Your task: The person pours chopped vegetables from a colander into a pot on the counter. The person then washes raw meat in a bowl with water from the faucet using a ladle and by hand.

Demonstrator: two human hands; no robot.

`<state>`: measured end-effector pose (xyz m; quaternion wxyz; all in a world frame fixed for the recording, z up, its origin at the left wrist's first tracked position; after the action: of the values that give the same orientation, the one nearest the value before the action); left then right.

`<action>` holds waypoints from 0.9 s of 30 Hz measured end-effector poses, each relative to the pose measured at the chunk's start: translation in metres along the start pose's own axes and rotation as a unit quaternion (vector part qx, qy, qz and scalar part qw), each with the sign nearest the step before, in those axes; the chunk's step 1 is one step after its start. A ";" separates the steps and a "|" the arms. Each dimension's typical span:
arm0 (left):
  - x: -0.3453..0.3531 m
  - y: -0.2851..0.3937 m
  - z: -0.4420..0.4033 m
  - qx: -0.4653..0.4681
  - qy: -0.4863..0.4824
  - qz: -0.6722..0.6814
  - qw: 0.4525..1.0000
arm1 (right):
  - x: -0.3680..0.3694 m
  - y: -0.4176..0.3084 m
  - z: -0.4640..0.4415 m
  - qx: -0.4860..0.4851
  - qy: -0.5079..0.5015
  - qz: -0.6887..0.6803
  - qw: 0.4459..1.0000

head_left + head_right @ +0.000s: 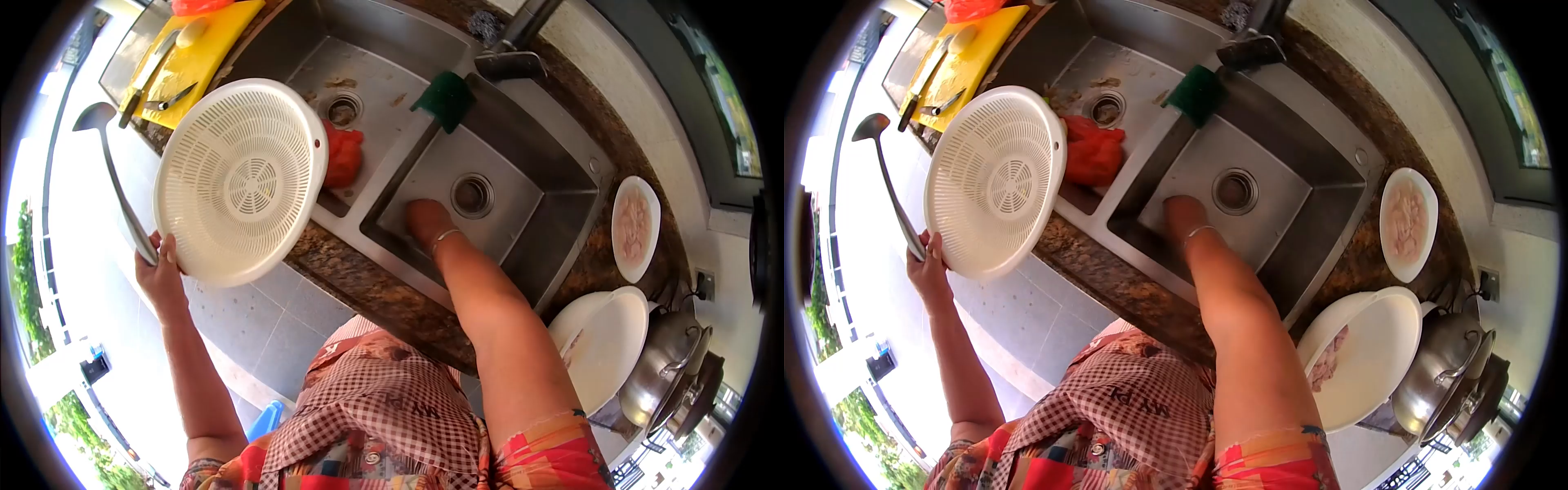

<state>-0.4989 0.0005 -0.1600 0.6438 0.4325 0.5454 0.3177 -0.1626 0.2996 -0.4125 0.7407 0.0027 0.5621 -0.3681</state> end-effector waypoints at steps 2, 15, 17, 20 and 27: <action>0.000 0.002 -0.005 -0.008 0.019 0.001 1.000 | -0.022 0.009 0.003 0.055 0.030 -0.002 0.998; -0.025 -0.022 -0.032 0.039 0.110 0.058 0.991 | -0.281 -0.083 0.313 0.167 0.434 -0.265 0.845; -0.031 0.007 -0.005 -0.009 0.070 0.073 0.995 | -0.275 -0.080 0.369 0.239 0.409 -0.186 0.861; -0.017 0.049 0.024 0.043 0.020 0.142 0.989 | -0.248 -0.069 0.423 0.254 0.411 -0.048 0.874; 0.067 0.189 0.051 0.192 -0.146 0.239 0.941 | -0.179 -0.031 0.538 0.411 0.506 0.011 0.758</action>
<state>-0.4239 0.1285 -0.0163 0.5260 0.7070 0.3769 0.2852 0.2498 0.1490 -0.0523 0.2802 0.4987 0.6497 -0.5008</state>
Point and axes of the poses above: each hand's wrist, its own z-axis away from the middle knuckle, its own x-axis out of the palm, y = z × x, the point moved 4 cm from there along -z, towards the middle knuckle, and after that the axes turned 9 degrees about -x, right-handed, at the moved point
